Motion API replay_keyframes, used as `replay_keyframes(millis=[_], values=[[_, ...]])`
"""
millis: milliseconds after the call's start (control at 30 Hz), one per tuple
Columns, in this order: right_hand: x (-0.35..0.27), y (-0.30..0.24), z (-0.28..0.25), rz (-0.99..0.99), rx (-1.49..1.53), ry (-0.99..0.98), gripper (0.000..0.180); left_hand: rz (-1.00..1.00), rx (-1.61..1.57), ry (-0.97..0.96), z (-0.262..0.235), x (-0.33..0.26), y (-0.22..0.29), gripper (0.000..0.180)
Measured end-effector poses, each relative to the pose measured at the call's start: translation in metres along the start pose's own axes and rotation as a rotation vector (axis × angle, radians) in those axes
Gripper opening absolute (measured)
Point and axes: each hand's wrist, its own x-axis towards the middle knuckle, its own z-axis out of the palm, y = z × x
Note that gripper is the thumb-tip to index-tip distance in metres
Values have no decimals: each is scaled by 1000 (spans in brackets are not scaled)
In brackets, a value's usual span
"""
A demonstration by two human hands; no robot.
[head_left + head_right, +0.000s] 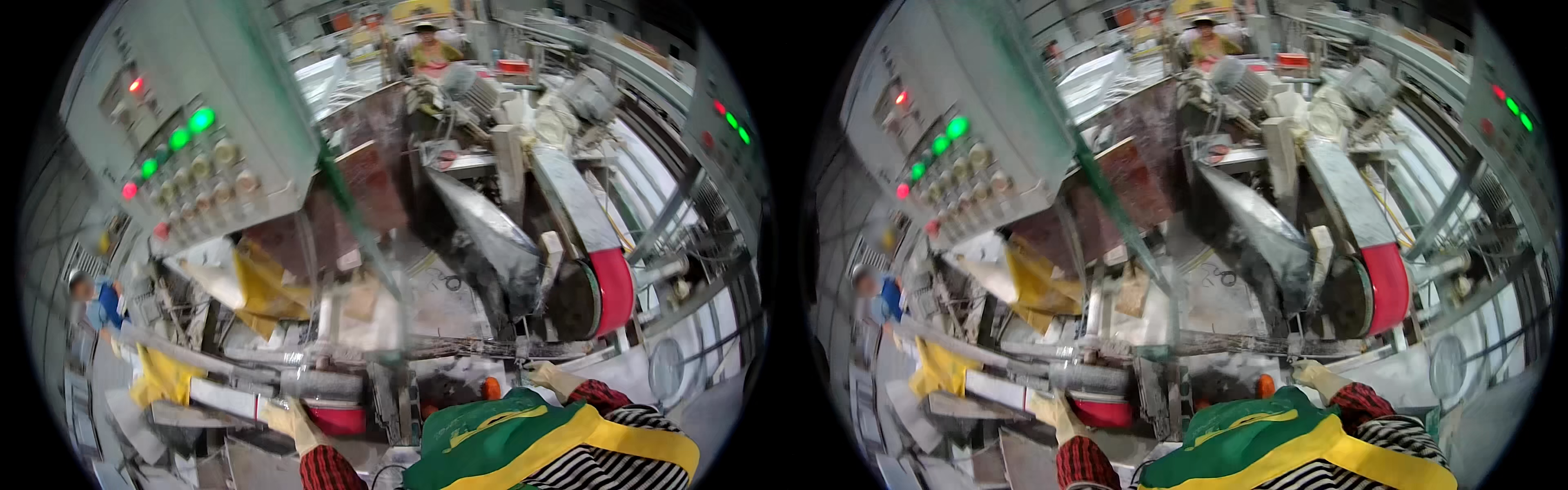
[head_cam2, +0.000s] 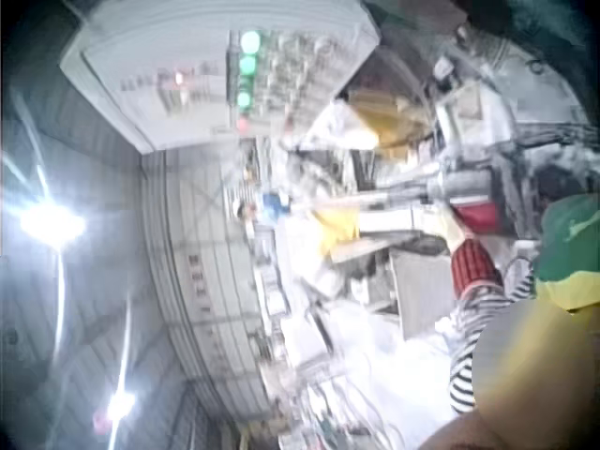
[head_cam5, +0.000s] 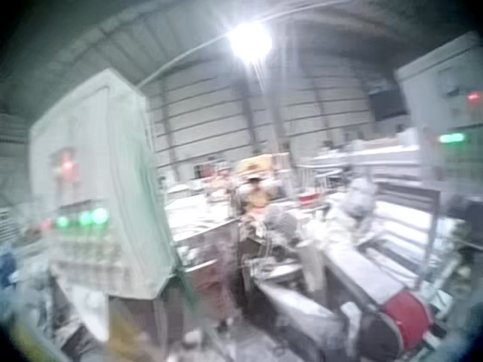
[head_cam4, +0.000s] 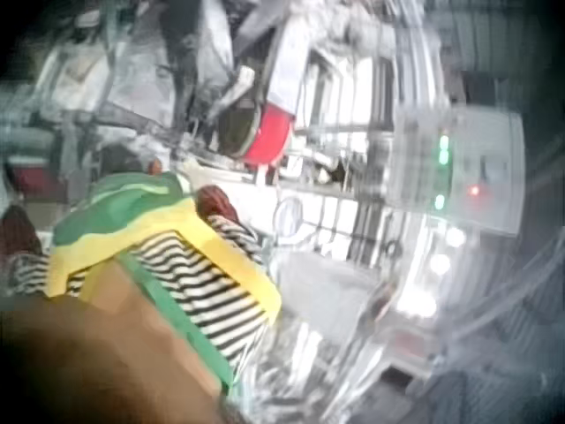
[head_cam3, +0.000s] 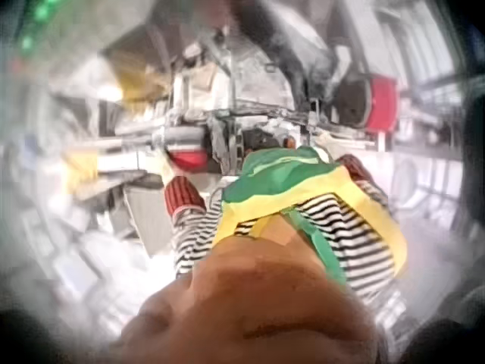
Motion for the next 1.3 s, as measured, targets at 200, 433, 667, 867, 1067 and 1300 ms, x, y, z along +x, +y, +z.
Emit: replay_keyframes(millis=[200, 433, 667, 867, 1067, 1300], values=[[25, -74, -1, -110, 257, -8, 51, 120, -641, 40, 54, -47, -70, 71], [29, -204, -21, -224, 1181, -162, 52, 86, -958, -764, -24, -178, 144, 89], [-30, -286, -94, -495, 1366, 67, 52, 1324, -846, -644, -45, -254, 291, 73], [-10, -191, -164, -218, 1513, 885, 59, 1519, -802, -1077, -71, -270, 296, 71], [8, -75, -257, 341, 1158, 1419, 80, 1060, -673, -927, -26, -222, 224, 72], [41, 10, -302, 415, 1028, 1626, 66, 644, -525, -1037, -14, -171, 181, 67]])
